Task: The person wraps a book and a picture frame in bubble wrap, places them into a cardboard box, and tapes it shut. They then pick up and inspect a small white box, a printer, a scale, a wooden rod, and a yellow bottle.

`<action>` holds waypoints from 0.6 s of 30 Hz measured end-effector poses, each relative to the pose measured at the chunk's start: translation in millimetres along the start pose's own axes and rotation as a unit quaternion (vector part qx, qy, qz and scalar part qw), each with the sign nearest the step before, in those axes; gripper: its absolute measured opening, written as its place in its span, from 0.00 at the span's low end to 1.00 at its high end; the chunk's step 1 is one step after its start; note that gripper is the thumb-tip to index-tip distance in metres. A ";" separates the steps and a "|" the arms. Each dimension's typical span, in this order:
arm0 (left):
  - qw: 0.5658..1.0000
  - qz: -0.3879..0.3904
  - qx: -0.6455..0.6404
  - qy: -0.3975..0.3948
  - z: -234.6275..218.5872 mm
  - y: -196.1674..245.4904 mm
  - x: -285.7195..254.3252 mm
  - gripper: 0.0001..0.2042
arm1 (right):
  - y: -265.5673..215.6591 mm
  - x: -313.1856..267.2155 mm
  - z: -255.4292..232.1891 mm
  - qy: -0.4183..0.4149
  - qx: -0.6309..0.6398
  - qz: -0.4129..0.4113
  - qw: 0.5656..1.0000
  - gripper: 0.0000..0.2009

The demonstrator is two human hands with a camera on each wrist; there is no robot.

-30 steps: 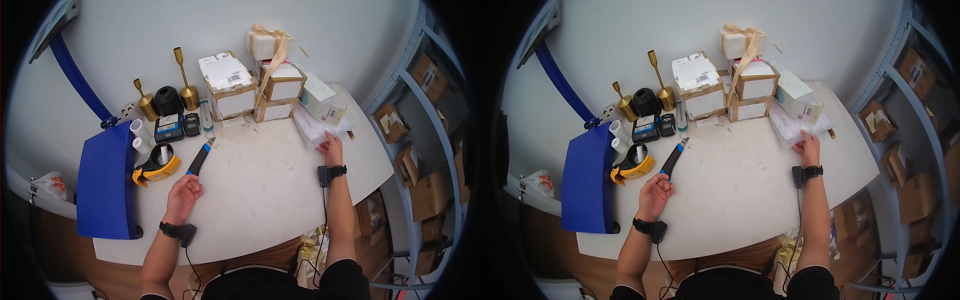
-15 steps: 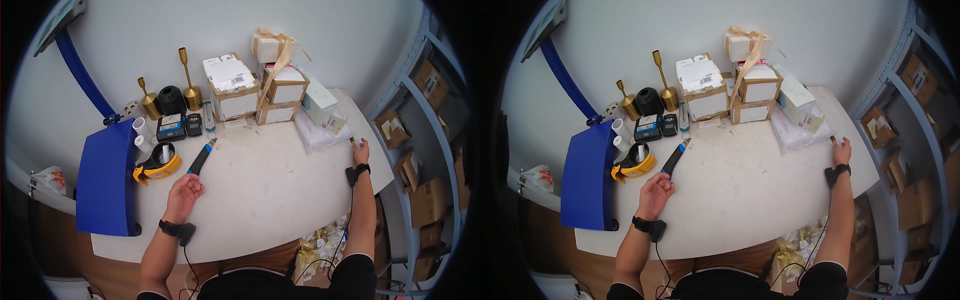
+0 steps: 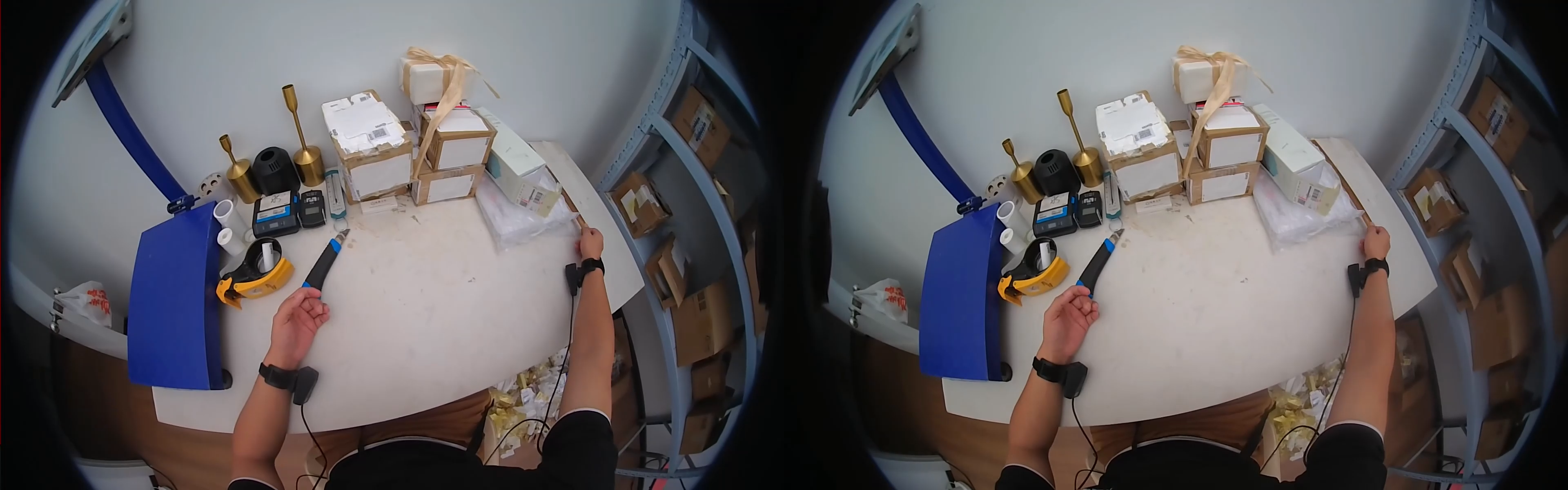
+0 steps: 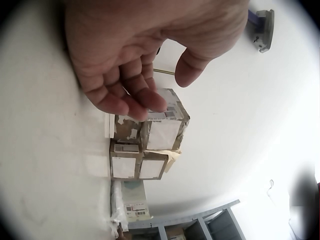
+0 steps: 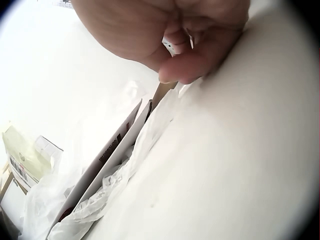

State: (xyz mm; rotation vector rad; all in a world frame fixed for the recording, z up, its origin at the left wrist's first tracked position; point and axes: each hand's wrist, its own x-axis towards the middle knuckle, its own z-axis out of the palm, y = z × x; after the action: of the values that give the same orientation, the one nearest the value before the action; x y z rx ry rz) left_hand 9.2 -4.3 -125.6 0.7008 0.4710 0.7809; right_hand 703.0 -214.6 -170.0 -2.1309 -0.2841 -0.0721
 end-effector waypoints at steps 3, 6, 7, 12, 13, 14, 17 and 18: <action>1.000 0.001 -0.001 -0.006 -0.6 -0.2 -0.2 0.15 | -4.3 -9.5 -4.8 0.012 0.129 0.071 0.989 0.19; 1.000 0.002 0.000 -0.011 -1.2 -0.3 -0.4 0.15 | -14.3 -20.3 -11.1 0.014 0.212 0.119 0.970 0.19; 1.000 0.002 0.000 -0.011 -1.0 -0.3 -0.5 0.15 | -14.5 -20.4 -13.4 0.005 0.255 0.151 0.955 0.19; 1.000 0.003 0.005 -0.008 -1.6 -0.4 0.1 0.15 | -0.7 -15.6 -28.5 -0.036 0.390 0.192 0.900 0.16; 1.000 0.001 0.005 -0.005 -1.4 -0.7 -0.1 0.15 | -1.2 -19.1 -32.8 -0.087 0.441 0.199 0.871 0.15; 1.000 0.001 0.005 -0.005 -1.3 -0.7 -0.1 0.15 | -1.5 -22.8 -37.1 -0.137 0.483 0.202 0.841 0.15; 1.000 0.003 0.006 -0.009 -0.9 -1.0 -0.1 0.15 | -20.3 -47.9 -48.0 -0.196 0.553 0.238 0.774 0.15; 1.000 0.002 0.006 -0.007 -0.3 -0.8 -0.3 0.15 | -24.6 -61.3 -55.1 -0.251 0.581 0.224 0.741 0.14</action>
State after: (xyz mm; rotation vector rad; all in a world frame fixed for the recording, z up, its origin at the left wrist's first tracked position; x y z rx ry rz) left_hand 9.2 -4.8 -126.4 0.7184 0.4617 0.7757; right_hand 641.0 -258.5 -129.5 -0.8524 -0.0590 0.7858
